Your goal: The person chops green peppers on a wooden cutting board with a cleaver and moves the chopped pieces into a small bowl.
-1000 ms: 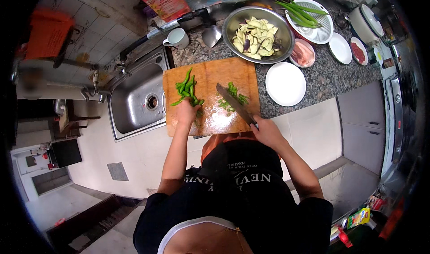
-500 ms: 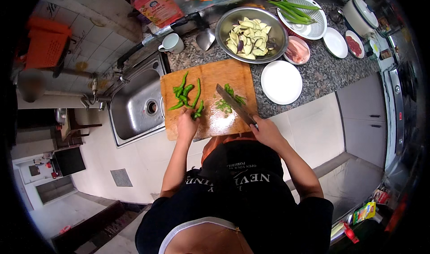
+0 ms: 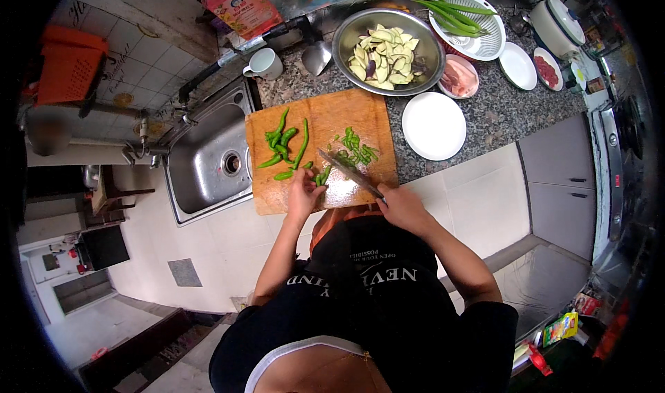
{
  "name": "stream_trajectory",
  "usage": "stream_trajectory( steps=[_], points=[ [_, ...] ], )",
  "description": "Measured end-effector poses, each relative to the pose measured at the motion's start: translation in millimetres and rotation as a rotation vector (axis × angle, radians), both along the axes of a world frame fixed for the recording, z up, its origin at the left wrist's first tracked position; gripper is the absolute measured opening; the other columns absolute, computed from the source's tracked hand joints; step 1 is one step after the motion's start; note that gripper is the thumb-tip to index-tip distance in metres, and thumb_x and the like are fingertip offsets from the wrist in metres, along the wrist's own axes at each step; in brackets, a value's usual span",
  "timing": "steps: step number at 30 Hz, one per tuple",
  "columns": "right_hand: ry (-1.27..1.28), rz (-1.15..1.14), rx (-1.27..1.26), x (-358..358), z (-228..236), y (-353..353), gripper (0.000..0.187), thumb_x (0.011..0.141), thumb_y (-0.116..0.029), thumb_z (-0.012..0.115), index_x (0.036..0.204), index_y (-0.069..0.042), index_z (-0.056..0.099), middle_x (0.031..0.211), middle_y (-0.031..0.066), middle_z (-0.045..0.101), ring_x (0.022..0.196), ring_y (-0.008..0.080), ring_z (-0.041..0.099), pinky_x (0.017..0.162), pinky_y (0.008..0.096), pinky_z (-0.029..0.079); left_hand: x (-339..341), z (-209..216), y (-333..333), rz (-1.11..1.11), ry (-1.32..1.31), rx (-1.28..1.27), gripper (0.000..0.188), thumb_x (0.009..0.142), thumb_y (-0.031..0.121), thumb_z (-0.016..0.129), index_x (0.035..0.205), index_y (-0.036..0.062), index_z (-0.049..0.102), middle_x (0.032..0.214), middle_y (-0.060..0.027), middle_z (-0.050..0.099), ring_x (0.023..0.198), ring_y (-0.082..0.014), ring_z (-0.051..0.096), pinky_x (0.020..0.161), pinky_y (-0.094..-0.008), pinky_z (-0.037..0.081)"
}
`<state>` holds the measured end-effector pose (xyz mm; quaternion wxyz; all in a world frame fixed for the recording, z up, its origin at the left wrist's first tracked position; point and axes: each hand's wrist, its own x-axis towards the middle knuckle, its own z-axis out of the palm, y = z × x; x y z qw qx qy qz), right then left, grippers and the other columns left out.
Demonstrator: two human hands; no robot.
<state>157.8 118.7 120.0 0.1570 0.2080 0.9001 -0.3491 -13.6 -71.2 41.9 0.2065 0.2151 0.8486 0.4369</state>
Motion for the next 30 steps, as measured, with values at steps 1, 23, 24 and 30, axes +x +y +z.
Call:
stream_trajectory(
  steps=[1, 23, 24, 30],
  points=[
    [-0.013, 0.011, 0.006, 0.5, -1.4, -1.1, 0.022, 0.087, -0.022, 0.052, 0.098, -0.004, 0.054, 0.075, 0.0227, 0.062, 0.073, 0.0422, 0.059, 0.066, 0.0529, 0.046, 2.1, -3.9, -3.7, 0.022, -0.007, 0.067, 0.027, 0.067, 0.0, 0.074, 0.089, 0.0026, 0.059, 0.086, -0.0128, 0.059, 0.065, -0.0237, 0.059, 0.062, -0.0345, 0.05],
    [0.038, 0.011, 0.028, -5.6, 20.7, -6.6, 0.017, 0.087, -0.019, 0.05, 0.096, -0.005, 0.052, 0.073, 0.021, 0.061, 0.071, 0.0419, 0.059, 0.064, 0.0529, 0.045, 7.5, -23.5, 8.5, -0.14, 0.417, 0.128, 0.011, 0.075, 0.001, 0.065, 0.085, 0.0032, 0.063, 0.091, -0.0126, 0.063, 0.088, -0.0301, 0.059, 0.079, -0.0363, 0.047],
    [0.033, 0.033, 0.024, -6.1, 20.0, -7.3, 0.017, 0.086, -0.018, 0.05, 0.096, -0.005, 0.052, 0.073, 0.0209, 0.061, 0.071, 0.0418, 0.059, 0.063, 0.0529, 0.045, 6.9, -27.6, 7.7, -0.131, 0.417, 0.135, 0.01, 0.074, 0.002, 0.066, 0.084, 0.0031, 0.063, 0.091, -0.0123, 0.063, 0.087, -0.0299, 0.059, 0.078, -0.0363, 0.047],
    [-0.01, 0.068, 0.069, -8.3, 9.6, -10.7, 0.015, 0.088, -0.017, 0.046, 0.095, -0.005, 0.052, 0.072, 0.0202, 0.061, 0.07, 0.0406, 0.06, 0.061, 0.053, 0.046, 2.8, -26.5, 4.3, -0.123, 0.447, 0.089, 0.011, 0.073, 0.004, 0.068, 0.084, 0.0042, 0.064, 0.09, -0.0104, 0.063, 0.084, -0.0285, 0.059, 0.076, -0.0361, 0.047]
  ],
)
